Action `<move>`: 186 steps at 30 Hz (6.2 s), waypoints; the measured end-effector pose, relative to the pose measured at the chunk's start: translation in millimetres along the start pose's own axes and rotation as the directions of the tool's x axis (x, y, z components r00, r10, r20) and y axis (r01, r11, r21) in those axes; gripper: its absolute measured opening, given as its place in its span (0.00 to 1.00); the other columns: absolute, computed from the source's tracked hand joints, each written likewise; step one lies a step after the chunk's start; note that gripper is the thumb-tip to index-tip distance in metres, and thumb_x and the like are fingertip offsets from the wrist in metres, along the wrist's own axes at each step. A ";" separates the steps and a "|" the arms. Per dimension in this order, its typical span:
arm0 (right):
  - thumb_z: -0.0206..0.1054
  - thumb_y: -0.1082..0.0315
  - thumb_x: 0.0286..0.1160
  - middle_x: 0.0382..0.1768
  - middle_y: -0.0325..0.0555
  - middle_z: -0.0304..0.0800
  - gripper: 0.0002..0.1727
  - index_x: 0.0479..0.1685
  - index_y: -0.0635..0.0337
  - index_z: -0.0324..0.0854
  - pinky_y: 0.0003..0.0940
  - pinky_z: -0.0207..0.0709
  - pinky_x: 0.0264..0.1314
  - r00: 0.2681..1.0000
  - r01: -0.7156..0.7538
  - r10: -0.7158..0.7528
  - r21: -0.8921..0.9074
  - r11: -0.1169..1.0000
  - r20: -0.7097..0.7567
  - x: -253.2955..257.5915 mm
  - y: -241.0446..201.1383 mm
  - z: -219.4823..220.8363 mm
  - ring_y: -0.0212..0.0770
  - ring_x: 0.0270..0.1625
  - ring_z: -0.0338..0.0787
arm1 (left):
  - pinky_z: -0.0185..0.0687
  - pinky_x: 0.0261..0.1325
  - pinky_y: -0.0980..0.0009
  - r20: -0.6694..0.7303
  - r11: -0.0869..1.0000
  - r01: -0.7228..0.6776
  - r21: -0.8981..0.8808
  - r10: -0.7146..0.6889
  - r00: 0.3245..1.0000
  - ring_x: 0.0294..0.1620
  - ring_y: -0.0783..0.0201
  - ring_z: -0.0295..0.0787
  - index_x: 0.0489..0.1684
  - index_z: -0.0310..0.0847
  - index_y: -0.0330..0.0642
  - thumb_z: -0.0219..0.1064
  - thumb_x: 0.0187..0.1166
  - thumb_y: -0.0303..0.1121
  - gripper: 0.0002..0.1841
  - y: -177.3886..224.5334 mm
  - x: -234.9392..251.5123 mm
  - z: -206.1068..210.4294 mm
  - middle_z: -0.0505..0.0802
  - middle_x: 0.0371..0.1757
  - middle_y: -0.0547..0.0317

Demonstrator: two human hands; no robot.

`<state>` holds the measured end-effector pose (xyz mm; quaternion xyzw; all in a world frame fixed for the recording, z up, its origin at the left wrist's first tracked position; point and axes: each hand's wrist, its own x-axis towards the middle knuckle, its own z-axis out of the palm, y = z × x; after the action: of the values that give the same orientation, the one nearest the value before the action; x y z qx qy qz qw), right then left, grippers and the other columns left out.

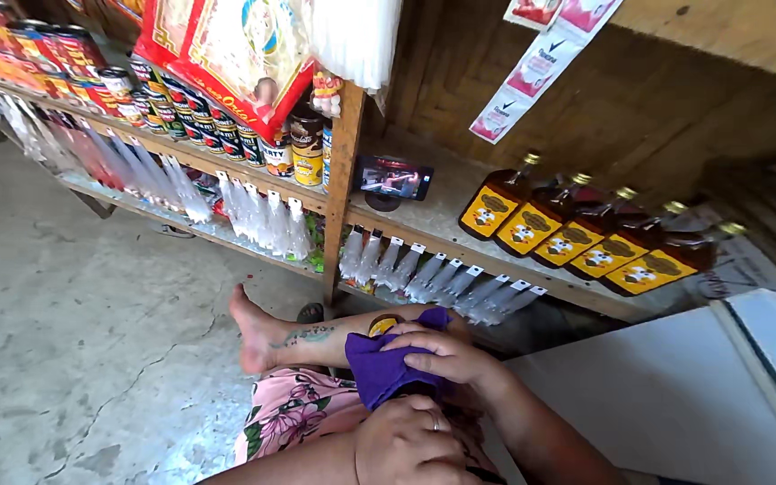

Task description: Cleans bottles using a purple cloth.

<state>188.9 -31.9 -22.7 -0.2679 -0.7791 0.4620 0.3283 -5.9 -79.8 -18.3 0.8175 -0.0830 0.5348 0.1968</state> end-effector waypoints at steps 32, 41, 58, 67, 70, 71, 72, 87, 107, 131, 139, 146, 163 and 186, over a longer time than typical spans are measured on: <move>0.58 0.55 0.88 0.76 0.55 0.79 0.23 0.75 0.55 0.81 0.42 0.64 0.87 0.998 -0.036 0.050 -0.245 0.969 0.050 -3.7 -24.2 6.1 0.46 0.83 0.72 | 0.78 0.51 0.65 -0.016 1.000 0.000 -0.012 0.000 1.000 0.35 0.58 0.83 0.40 0.85 0.45 0.53 0.89 0.40 0.15 -0.8 -0.9 -2.6 0.87 0.29 0.55; 0.55 0.55 0.89 0.71 0.54 0.83 0.22 0.70 0.56 0.85 0.42 0.65 0.85 0.997 -0.080 0.078 -0.229 0.970 -0.021 6.4 -19.7 10.7 0.44 0.80 0.76 | 0.80 0.51 0.65 -0.055 0.999 0.024 -0.024 -0.025 0.998 0.34 0.60 0.84 0.40 0.83 0.46 0.53 0.89 0.41 0.14 -2.9 2.8 -6.5 0.87 0.28 0.56; 0.57 0.57 0.88 0.74 0.57 0.81 0.23 0.76 0.56 0.80 0.45 0.64 0.86 0.990 -0.137 0.140 -0.289 0.947 -0.012 2.3 -24.4 5.3 0.48 0.81 0.74 | 0.79 0.51 0.66 -0.037 0.999 0.037 -0.024 -0.038 0.999 0.34 0.60 0.83 0.39 0.84 0.45 0.53 0.89 0.41 0.15 -1.9 5.5 -4.8 0.86 0.28 0.56; 0.64 0.55 0.83 0.69 0.51 0.86 0.20 0.68 0.50 0.87 0.60 0.62 0.83 0.848 -0.202 0.394 -0.471 0.859 0.354 56.6 -40.2 3.8 0.54 0.78 0.77 | 0.77 0.46 0.65 0.038 1.000 -0.012 -0.018 0.013 0.999 0.30 0.58 0.81 0.39 0.85 0.45 0.53 0.87 0.40 0.15 -1.0 0.9 0.9 0.84 0.25 0.55; 0.64 0.55 0.83 0.68 0.51 0.86 0.20 0.68 0.49 0.87 0.62 0.63 0.81 0.819 -0.210 0.432 -0.503 0.838 0.378 63.3 -40.9 6.7 0.54 0.76 0.78 | 0.77 0.46 0.65 0.035 1.000 -0.018 -0.022 0.019 0.999 0.30 0.59 0.81 0.38 0.86 0.45 0.53 0.87 0.40 0.15 -1.4 1.1 0.5 0.85 0.25 0.56; 0.64 0.55 0.82 0.68 0.51 0.86 0.20 0.67 0.50 0.87 0.61 0.63 0.81 0.827 -0.211 0.425 -0.497 0.841 0.368 62.6 -40.5 7.1 0.54 0.76 0.79 | 0.77 0.47 0.65 0.032 0.999 -0.021 -0.024 0.022 0.999 0.31 0.58 0.81 0.38 0.86 0.45 0.53 0.87 0.40 0.15 -1.6 0.9 0.3 0.85 0.26 0.55; 0.64 0.55 0.82 0.67 0.51 0.87 0.20 0.66 0.50 0.88 0.60 0.64 0.81 0.845 -0.207 0.405 -0.486 0.849 0.348 60.1 -39.6 7.3 0.53 0.76 0.79 | 0.77 0.47 0.65 0.029 0.999 -0.022 -0.023 0.023 0.999 0.31 0.58 0.81 0.38 0.86 0.45 0.53 0.87 0.40 0.16 -1.7 0.7 0.2 0.85 0.26 0.55; 0.56 0.46 0.87 0.67 0.55 0.85 0.28 0.64 0.60 0.86 0.38 0.67 0.84 0.992 0.060 -0.083 -0.216 0.975 -0.099 -9.0 9.7 11.4 0.41 0.77 0.77 | 0.77 0.49 0.64 0.050 1.000 -0.012 0.011 0.012 0.999 0.33 0.56 0.83 0.39 0.84 0.45 0.47 0.91 0.43 0.19 0.6 -1.5 3.5 0.86 0.28 0.54; 0.42 0.38 0.90 0.84 0.45 0.69 0.35 0.81 0.54 0.69 0.31 0.56 0.90 0.925 0.070 -0.190 -0.344 0.936 -0.329 -37.3 24.3 39.1 0.29 0.88 0.62 | 0.79 0.49 0.67 -0.087 1.000 0.030 0.002 -0.030 0.996 0.32 0.61 0.82 0.40 0.84 0.45 0.54 0.89 0.41 0.14 -4.3 4.9 -6.1 0.86 0.26 0.56; 0.62 0.55 0.85 0.68 0.52 0.87 0.20 0.66 0.52 0.88 0.64 0.64 0.80 0.697 -0.190 0.551 -0.623 0.759 0.459 87.5 -42.8 15.4 0.56 0.77 0.79 | 0.78 0.48 0.65 0.032 1.000 -0.029 0.010 0.029 0.999 0.32 0.57 0.83 0.39 0.86 0.45 0.51 0.89 0.40 0.17 -1.8 0.3 3.4 0.86 0.27 0.55; 0.64 0.64 0.82 0.67 0.60 0.85 0.18 0.63 0.67 0.87 0.45 0.66 0.81 0.838 -0.411 0.470 -0.246 0.878 0.278 76.7 27.5 -7.8 0.49 0.75 0.80 | 0.78 0.49 0.64 0.056 0.999 -0.028 0.031 0.026 0.998 0.32 0.57 0.83 0.38 0.85 0.46 0.53 0.87 0.38 0.14 -0.9 0.5 1.2 0.86 0.27 0.55; 0.54 0.64 0.89 0.66 0.56 0.87 0.21 0.65 0.70 0.84 0.29 0.71 0.79 0.911 -0.296 0.267 -0.049 0.954 -0.314 30.9 61.5 -4.9 0.34 0.70 0.84 | 0.82 0.63 0.68 -0.199 0.908 0.418 -0.013 -0.412 0.889 0.51 0.68 0.88 0.51 0.82 0.49 0.56 0.88 0.45 0.13 -5.8 15.3 -28.2 0.91 0.43 0.62; 0.49 0.63 0.92 0.76 0.56 0.80 0.23 0.73 0.69 0.79 0.30 0.63 0.86 0.852 -0.315 0.269 -0.029 0.949 -0.449 14.8 37.9 2.8 0.36 0.80 0.76 | 0.79 0.41 0.70 -0.213 0.911 0.175 -0.374 -0.268 0.940 0.25 0.68 0.80 0.17 0.69 0.45 0.47 0.92 0.46 0.26 -26.5 37.5 -36.8 0.79 0.17 0.61; 0.54 0.56 0.91 0.60 0.53 0.89 0.21 0.58 0.58 0.90 0.37 0.68 0.82 0.985 0.113 -0.151 -0.347 0.931 -0.083 5.2 -17.6 16.1 0.42 0.72 0.82 | 0.76 0.42 0.67 -0.049 0.982 0.114 -0.148 -0.123 0.991 0.27 0.62 0.80 0.17 0.74 0.44 0.52 0.89 0.43 0.24 -4.7 9.8 -1.6 0.82 0.18 0.56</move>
<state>171.4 -44.5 -11.3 -0.2923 -0.8447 0.2817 0.3488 -1.6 -74.2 -9.9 0.7886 -0.0672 0.5382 0.2896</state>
